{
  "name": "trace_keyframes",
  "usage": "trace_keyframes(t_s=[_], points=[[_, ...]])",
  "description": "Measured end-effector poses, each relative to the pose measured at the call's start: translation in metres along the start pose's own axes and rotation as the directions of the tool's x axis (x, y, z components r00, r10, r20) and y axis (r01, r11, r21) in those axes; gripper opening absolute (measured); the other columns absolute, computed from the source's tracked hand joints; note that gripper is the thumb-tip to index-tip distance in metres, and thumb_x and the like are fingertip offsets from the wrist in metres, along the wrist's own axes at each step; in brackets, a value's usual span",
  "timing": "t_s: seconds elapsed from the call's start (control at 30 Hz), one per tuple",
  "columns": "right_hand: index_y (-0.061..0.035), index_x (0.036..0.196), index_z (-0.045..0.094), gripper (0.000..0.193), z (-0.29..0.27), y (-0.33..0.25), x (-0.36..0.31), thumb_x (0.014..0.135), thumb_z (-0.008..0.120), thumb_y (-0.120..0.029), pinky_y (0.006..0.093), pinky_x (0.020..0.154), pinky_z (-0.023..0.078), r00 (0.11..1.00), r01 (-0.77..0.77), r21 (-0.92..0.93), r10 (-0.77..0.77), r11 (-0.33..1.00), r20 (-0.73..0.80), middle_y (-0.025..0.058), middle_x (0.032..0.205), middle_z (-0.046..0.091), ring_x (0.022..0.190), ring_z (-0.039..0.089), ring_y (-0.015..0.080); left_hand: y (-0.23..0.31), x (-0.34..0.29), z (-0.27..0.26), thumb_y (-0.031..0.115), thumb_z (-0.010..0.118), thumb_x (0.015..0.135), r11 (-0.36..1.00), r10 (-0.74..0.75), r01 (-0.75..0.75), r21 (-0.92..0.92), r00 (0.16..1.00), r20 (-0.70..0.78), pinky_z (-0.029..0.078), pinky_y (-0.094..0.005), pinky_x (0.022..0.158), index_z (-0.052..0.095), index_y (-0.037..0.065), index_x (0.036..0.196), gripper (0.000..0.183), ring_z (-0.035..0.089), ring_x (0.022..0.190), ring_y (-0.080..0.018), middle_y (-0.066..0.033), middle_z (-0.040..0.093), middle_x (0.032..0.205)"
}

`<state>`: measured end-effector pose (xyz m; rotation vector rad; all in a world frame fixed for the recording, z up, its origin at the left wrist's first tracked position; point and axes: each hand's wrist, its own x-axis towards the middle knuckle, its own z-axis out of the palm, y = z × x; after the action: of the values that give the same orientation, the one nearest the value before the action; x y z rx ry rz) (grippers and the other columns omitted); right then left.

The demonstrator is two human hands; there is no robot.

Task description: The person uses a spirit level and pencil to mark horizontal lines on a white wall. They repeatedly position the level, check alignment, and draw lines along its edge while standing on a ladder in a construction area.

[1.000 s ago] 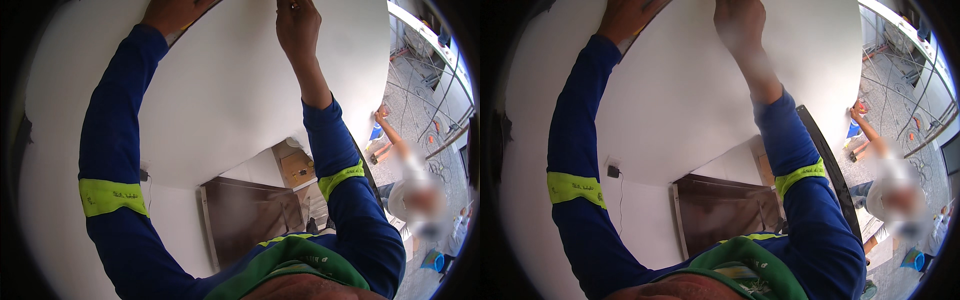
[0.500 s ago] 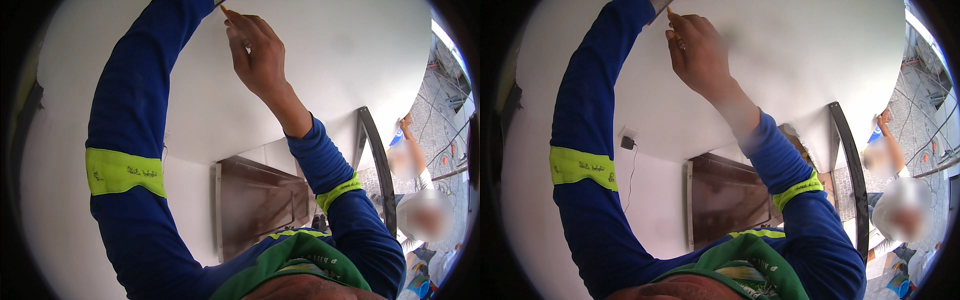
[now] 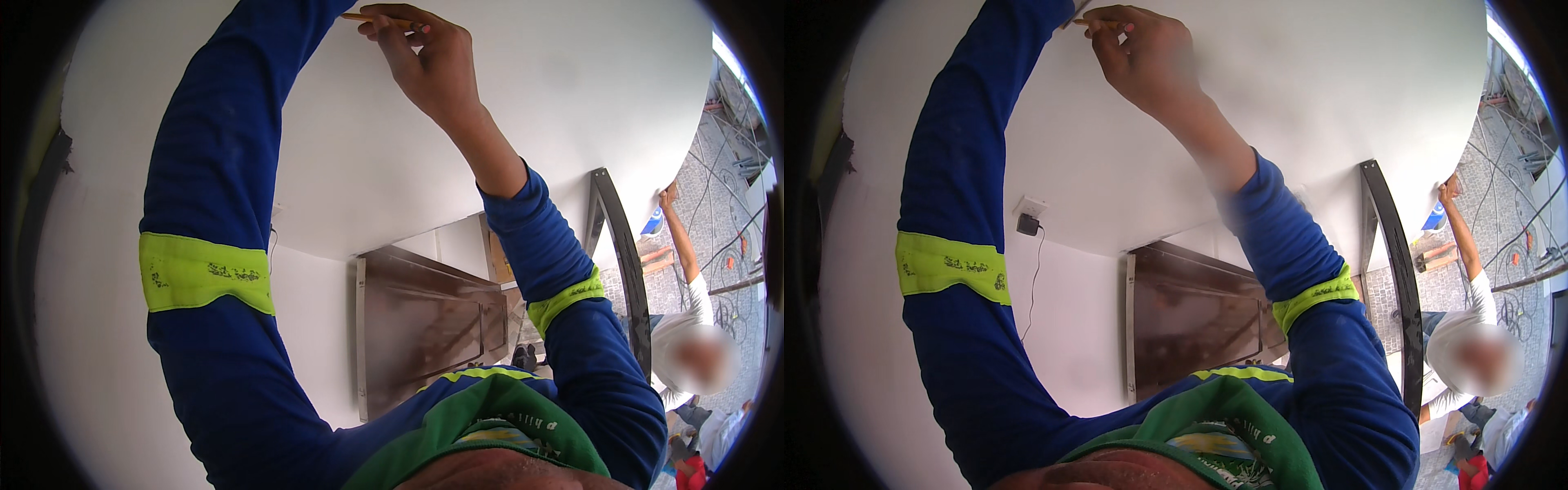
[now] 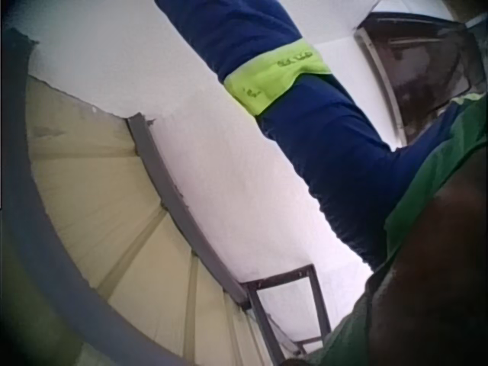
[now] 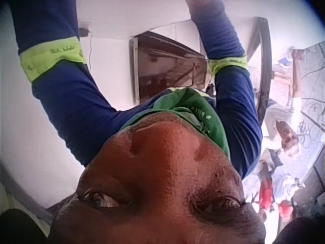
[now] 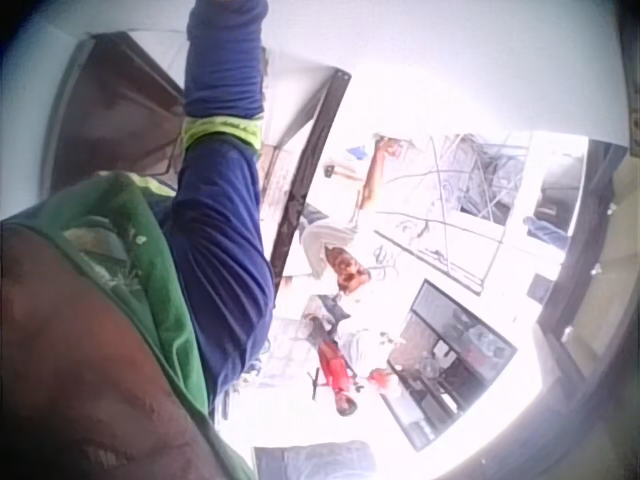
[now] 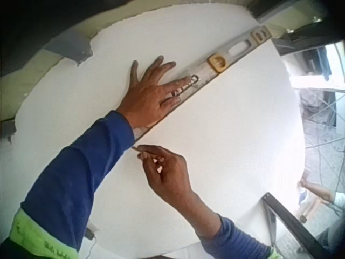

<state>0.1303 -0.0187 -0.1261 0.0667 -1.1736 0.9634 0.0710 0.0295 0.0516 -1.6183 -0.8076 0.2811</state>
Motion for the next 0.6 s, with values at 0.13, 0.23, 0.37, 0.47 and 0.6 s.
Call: trace_keyframes(t_s=[0.13,0.23,0.37,0.47,0.6], points=[[0.0057,0.112,0.073,0.023,-0.003,0.002,0.001,0.102,0.06,-0.011,0.0291,0.055,0.054,0.995,-0.096,0.045,0.095,0.994,0.037,0.017,0.089,0.078,0.066,0.071,0.0169,0.0,0.001,0.001,0.044,0.055,0.103,1.0,-0.001,0.001,0.0,1.0,-0.001,0.007,-0.0767,0.119,0.05,0.042,0.152,0.049,0.023,0.156,-0.0344,-0.0089,0.036,0.164],[0.0061,0.111,0.072,0.023,-0.001,0.004,0.004,0.102,0.06,-0.011,0.0286,0.054,0.053,0.998,-0.065,0.047,0.064,0.997,0.024,0.0167,0.088,0.078,0.066,0.071,0.016,0.0,0.002,0.0,0.044,0.055,0.103,1.0,-0.004,0.004,-0.001,1.0,0.008,0.006,-0.0769,0.119,0.049,0.042,0.152,0.049,0.022,0.155,-0.0347,-0.009,0.035,0.164],[0.0072,0.111,0.072,0.024,-0.001,0.008,0.005,0.102,0.061,-0.012,0.0291,0.057,0.056,0.997,-0.073,0.058,0.07,0.996,0.043,0.0167,0.088,0.078,0.069,0.072,0.0172,0.001,0.002,-0.001,0.043,0.055,0.103,1.0,-0.014,0.014,-0.005,0.999,0.031,0.006,-0.0774,0.118,0.049,0.042,0.152,0.05,0.022,0.155,-0.0349,-0.0093,0.035,0.164],[0.0083,0.111,0.072,0.024,0.001,0.01,0.006,0.103,0.06,-0.011,0.03,0.063,0.059,0.996,-0.082,0.104,0.078,0.991,0.04,0.0168,0.088,0.078,0.075,0.075,0.0189,0.001,0.003,0.0,0.043,0.055,0.103,1.0,-0.003,0.003,-0.002,1.0,0.012,0.007,-0.0775,0.118,0.049,0.041,0.152,0.049,0.023,0.155,-0.0351,-0.0096,0.036,0.163],[0.0092,0.111,0.071,0.024,-0.002,0.012,0.01,0.104,0.058,-0.01,0.0313,0.069,0.062,0.994,-0.097,0.107,0.092,0.989,0.051,0.0177,0.089,0.077,0.08,0.076,0.0205,0.0,0.005,0.001,0.043,0.055,0.103,1.0,-0.004,0.004,-0.004,1.0,0.013,0.007,-0.0776,0.118,0.05,0.041,0.152,0.049,0.023,0.155,-0.0355,-0.0101,0.037,0.163]])
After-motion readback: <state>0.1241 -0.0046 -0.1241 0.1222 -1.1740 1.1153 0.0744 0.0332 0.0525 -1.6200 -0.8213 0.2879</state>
